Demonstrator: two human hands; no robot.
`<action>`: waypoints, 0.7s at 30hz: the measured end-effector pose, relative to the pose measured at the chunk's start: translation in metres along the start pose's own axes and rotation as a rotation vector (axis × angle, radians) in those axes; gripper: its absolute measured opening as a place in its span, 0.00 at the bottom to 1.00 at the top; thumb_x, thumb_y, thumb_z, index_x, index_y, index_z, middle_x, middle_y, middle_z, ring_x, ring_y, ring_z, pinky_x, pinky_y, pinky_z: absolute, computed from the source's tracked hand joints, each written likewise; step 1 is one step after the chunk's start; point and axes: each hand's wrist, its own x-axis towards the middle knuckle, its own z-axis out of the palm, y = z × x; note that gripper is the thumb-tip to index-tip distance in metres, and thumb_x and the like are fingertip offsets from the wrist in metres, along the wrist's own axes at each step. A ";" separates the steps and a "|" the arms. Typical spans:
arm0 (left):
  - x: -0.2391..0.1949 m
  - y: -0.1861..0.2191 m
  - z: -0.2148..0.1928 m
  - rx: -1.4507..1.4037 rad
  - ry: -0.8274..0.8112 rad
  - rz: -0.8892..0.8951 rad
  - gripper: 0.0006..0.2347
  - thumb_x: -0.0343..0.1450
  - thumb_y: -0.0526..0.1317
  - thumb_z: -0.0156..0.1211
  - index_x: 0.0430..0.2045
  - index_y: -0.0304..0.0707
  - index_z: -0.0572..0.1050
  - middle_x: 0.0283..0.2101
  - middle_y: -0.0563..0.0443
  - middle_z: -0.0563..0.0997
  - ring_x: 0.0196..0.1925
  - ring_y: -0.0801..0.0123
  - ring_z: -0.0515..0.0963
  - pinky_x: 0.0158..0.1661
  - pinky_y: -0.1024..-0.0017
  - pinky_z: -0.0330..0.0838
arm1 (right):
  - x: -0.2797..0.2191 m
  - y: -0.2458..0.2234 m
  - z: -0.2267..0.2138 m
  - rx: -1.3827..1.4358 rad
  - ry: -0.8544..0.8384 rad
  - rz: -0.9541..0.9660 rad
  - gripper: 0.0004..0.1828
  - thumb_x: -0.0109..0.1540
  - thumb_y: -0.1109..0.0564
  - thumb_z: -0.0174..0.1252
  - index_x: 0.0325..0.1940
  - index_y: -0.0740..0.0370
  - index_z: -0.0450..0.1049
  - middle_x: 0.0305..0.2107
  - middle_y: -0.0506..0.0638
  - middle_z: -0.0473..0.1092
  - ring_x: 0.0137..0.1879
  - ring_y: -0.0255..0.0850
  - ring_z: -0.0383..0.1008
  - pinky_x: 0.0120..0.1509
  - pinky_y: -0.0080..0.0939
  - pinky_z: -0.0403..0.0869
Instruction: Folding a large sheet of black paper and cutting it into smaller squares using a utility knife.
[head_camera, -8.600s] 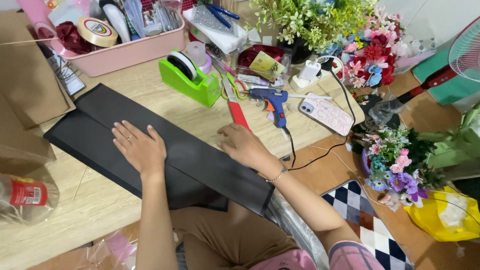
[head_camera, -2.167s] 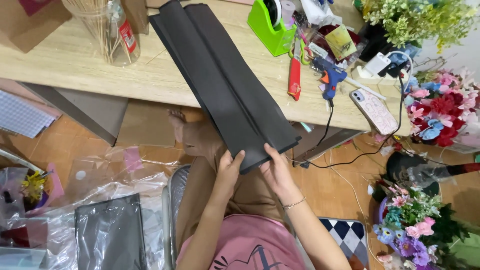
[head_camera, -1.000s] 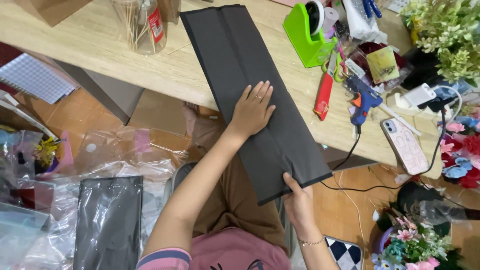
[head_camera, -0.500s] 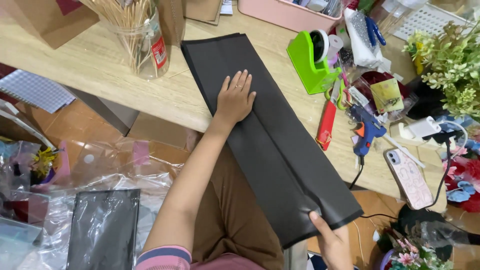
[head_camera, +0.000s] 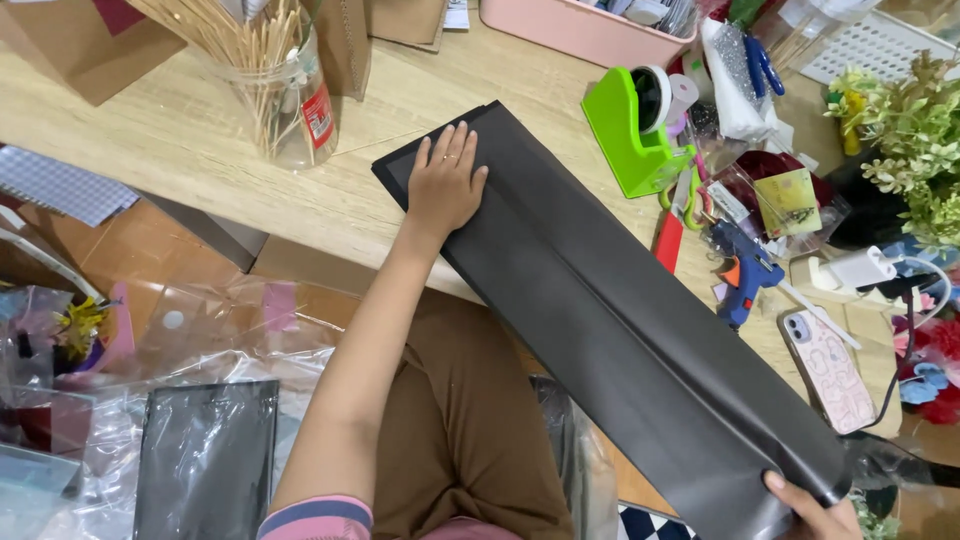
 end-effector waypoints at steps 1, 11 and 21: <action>0.000 -0.001 0.000 -0.002 -0.003 0.003 0.21 0.72 0.46 0.57 0.57 0.30 0.74 0.63 0.41 0.74 0.67 0.58 0.70 0.64 0.55 0.60 | -0.005 -0.007 0.006 0.002 0.002 0.004 0.40 0.58 0.79 0.40 0.75 0.67 0.51 0.65 0.66 0.58 0.71 0.58 0.58 0.75 0.59 0.53; -0.002 0.006 0.000 0.014 -0.083 -0.043 0.23 0.74 0.47 0.54 0.60 0.28 0.71 0.66 0.39 0.71 0.70 0.49 0.64 0.65 0.42 0.50 | 0.005 0.003 0.010 0.181 0.060 0.092 0.27 0.65 0.73 0.36 0.70 0.69 0.55 0.62 0.62 0.59 0.68 0.54 0.58 0.69 0.60 0.57; -0.007 0.003 0.011 -0.015 -0.216 -0.074 0.41 0.69 0.68 0.54 0.64 0.24 0.67 0.69 0.33 0.66 0.74 0.44 0.54 0.65 0.34 0.35 | 0.034 0.047 0.009 0.157 0.060 0.131 0.27 0.61 0.64 0.46 0.64 0.79 0.60 0.53 0.72 0.62 0.53 0.62 0.61 0.54 0.58 0.59</action>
